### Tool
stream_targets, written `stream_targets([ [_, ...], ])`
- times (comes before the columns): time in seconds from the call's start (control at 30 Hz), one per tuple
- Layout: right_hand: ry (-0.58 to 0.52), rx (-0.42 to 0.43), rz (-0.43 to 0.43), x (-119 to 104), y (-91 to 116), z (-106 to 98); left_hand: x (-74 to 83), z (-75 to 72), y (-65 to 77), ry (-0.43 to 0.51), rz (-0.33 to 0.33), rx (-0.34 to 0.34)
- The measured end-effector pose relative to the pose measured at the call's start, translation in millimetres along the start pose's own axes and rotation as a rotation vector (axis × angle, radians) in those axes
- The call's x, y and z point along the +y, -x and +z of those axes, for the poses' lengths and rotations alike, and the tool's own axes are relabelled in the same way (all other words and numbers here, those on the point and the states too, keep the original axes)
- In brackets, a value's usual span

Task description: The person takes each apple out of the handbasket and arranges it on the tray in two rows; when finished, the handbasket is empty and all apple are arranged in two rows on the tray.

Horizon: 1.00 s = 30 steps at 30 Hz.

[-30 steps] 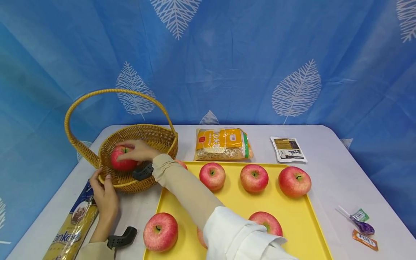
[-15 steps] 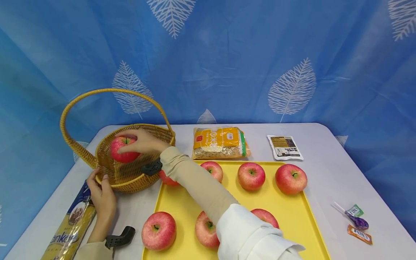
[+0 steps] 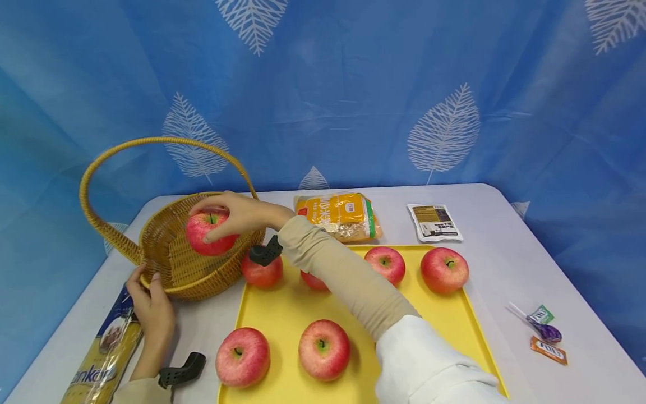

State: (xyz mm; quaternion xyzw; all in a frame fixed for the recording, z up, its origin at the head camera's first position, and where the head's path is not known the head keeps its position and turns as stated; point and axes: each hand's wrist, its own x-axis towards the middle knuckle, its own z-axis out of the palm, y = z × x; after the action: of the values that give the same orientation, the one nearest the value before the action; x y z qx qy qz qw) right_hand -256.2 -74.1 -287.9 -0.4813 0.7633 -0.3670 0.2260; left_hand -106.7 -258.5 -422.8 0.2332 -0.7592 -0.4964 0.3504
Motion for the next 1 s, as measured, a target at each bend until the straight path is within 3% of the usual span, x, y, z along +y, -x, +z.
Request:
stream_targets([
  [0.3, 0.018, -0.063, -0.047, -11, 53, -20, 1.2, -0.5, 1.6, -0.002, -0.004, 0.012],
  [0.53, 0.077, -0.026, -0.031, -11, 105, -24, -1.6, -0.1, 4.3, 0.004, 0.007, 0.007],
  [0.77, 0.075, -0.042, -0.010, 1, 161, -28, -2.5, -0.6, 5.0, -0.006, -0.005, 0.018],
  [1.0, 0.093, 0.020, 0.004, 23, 227, -32, 0.0, 2.7, 6.7, 0.012, -0.008, 0.012],
])
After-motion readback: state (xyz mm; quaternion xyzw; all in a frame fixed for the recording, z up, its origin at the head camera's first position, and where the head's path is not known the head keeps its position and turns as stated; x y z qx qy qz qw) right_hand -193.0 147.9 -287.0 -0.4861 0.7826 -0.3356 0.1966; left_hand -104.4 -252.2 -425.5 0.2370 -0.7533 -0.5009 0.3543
